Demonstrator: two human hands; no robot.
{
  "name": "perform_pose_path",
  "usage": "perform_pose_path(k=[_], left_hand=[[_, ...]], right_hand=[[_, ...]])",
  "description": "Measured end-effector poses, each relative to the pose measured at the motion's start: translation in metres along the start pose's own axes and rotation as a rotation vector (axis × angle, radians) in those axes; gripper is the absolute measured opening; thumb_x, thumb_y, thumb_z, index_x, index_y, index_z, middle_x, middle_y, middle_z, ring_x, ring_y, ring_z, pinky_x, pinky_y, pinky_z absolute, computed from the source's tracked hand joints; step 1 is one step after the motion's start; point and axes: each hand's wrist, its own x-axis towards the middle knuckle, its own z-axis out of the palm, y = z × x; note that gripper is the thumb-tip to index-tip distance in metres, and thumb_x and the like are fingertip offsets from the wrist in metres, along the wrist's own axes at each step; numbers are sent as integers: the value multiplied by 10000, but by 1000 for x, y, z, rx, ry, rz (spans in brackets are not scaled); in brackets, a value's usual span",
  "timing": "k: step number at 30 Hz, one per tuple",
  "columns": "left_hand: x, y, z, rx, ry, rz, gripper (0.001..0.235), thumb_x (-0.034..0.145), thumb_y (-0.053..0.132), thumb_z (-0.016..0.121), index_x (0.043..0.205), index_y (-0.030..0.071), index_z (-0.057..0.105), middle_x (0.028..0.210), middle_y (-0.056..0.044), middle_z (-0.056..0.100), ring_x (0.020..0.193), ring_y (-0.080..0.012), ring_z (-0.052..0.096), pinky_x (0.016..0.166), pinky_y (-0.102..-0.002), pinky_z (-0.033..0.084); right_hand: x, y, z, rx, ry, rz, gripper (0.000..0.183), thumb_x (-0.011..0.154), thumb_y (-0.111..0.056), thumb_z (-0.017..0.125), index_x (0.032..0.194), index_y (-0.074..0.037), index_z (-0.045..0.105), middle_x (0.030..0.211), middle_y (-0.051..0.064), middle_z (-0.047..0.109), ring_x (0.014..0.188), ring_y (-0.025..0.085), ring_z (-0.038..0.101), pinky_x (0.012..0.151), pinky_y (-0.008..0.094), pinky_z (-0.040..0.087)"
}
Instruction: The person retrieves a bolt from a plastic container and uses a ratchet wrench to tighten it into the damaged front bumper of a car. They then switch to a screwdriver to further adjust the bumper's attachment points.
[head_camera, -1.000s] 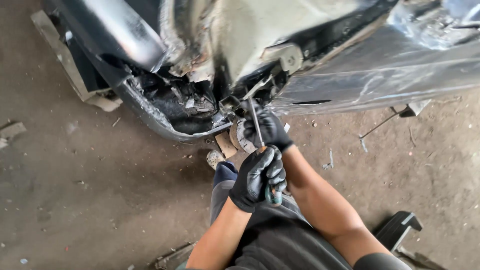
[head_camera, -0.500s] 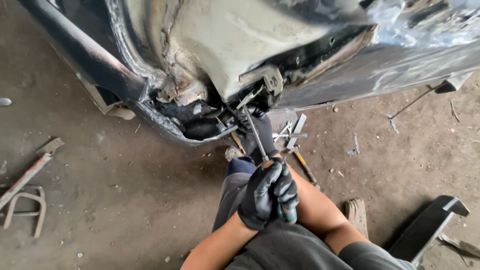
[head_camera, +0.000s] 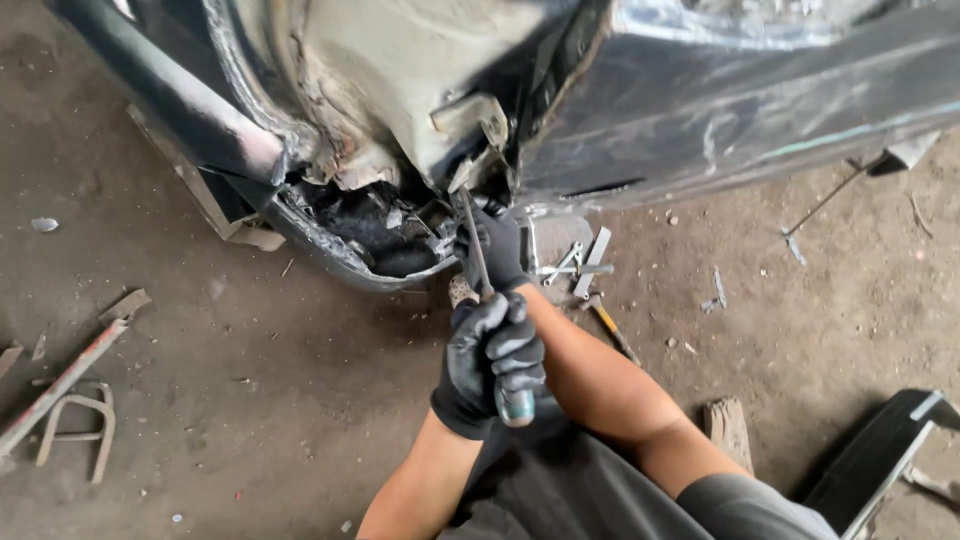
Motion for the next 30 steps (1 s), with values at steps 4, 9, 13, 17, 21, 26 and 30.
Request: perform_pose_path(k=[4, 9, 13, 17, 21, 26, 30], left_hand=[[-7, -2, -2, -63, 14, -30, 213, 1083, 308, 489, 1033, 111, 551, 668, 58, 365, 579, -82, 370, 515, -247, 338], [10, -3, -20, 149, 85, 51, 227, 1093, 309, 487, 975, 122, 538, 662, 50, 361, 583, -97, 375, 540, -276, 368], [26, -18, -29, 214, 131, 138, 251, 1108, 290, 493, 913, 133, 491, 682, 36, 366, 608, -106, 394, 576, -291, 391], [42, -35, -32, 248, 77, 253, 255, 1104, 271, 510, 882, 153, 462, 681, 24, 375, 603, -126, 410, 570, -305, 401], [66, -53, -23, 62, 113, 298, 252, 1096, 275, 542, 894, 144, 467, 680, 6, 417, 607, -152, 454, 593, -326, 451], [109, -76, -10, 64, 104, 450, 239, 1118, 321, 624, 1064, 108, 528, 839, -39, 557, 781, -202, 562, 820, -446, 532], [152, -70, -2, -50, 94, 426, 301, 1069, 378, 628, 1268, 174, 530, 1187, -97, 691, 1126, -271, 644, 990, -562, 512]], right_hand=[[-5, -6, 2, -82, -43, -53, 151, 1103, -137, 594, 1010, -40, 662, 664, -30, 537, 525, 95, 528, 455, 272, 460], [-5, -34, 3, -764, -281, -216, 211, 964, -90, 584, 1155, -39, 659, 790, -8, 616, 642, 92, 579, 535, 266, 508], [14, -30, -19, -553, -288, -7, 203, 934, -87, 594, 1128, -65, 650, 753, -24, 569, 633, 90, 530, 542, 260, 456], [16, -42, -24, 123, -273, 457, 131, 998, -201, 570, 1037, -92, 633, 764, -33, 530, 638, 107, 463, 589, 261, 378], [7, -65, -8, 74, -212, 595, 271, 1023, -362, 617, 1101, -106, 660, 770, -60, 531, 627, 79, 421, 571, 240, 337], [-12, -87, 47, -161, -58, 642, 388, 952, -514, 625, 1097, -163, 702, 730, -63, 535, 562, 71, 379, 517, 234, 309], [3, -75, 25, -169, -40, 643, 333, 921, -537, 647, 1015, -223, 708, 697, -76, 501, 544, 77, 368, 497, 237, 300]])
